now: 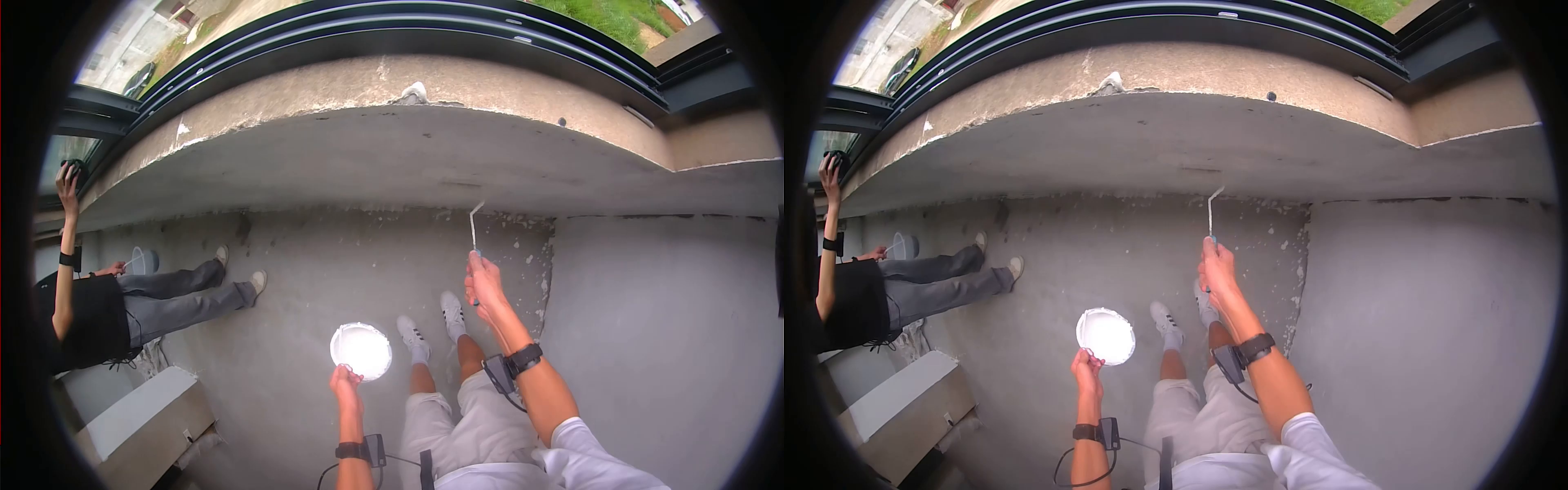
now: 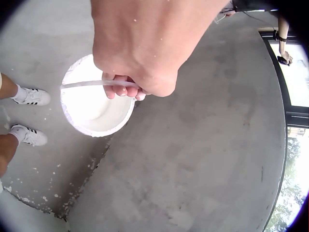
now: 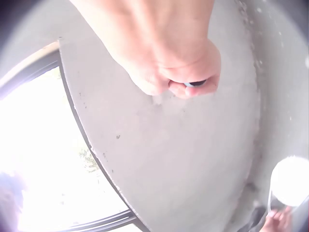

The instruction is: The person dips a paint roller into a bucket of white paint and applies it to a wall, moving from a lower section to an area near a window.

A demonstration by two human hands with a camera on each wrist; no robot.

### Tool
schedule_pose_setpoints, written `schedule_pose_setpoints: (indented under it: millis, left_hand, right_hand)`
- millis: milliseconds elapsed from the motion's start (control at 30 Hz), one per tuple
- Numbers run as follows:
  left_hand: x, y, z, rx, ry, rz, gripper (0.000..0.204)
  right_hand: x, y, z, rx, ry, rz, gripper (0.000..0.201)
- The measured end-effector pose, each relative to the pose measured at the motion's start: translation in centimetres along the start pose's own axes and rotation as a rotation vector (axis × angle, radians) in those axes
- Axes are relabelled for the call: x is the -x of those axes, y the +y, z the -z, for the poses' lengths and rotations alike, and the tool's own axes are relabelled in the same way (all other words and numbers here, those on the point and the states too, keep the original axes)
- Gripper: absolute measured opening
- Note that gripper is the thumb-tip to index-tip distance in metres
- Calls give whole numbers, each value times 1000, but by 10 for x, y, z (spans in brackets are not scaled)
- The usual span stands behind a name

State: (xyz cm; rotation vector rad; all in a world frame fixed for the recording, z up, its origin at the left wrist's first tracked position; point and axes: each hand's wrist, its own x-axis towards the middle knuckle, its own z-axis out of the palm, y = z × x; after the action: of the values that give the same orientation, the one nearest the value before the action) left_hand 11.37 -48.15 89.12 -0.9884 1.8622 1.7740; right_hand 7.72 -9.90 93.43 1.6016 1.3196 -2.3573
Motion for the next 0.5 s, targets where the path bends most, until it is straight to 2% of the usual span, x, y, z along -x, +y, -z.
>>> schedule_pose_setpoints:
  millis: [67, 100, 200, 233, 367, 500]
  left_hand:
    - [9, -7, 13, 1, 2, 17, 18]
    - [7, -4, 14, 13, 19, 16, 18]
    - [20, -3, 27, 29, 67, 48, 18]
    - [3, -9, 17, 55, 63, 27, 18]
    - [11, 0, 47, 65, 55, 49, 19]
    - [14, 2, 54, 144, 126, 2, 18]
  right_hand:
    - [-26, 14, -4, 44, 41, -14, 35]
    - [-20, 8, -6, 52, 28, -4, 35]
    - [50, -16, 5, 67, -9, -4, 36]
    - [59, -31, 12, 55, -52, 32, 36]
    - [162, -85, 9, -35, -89, 51, 34]
    - [210, -120, 6, -63, -108, 94, 30]
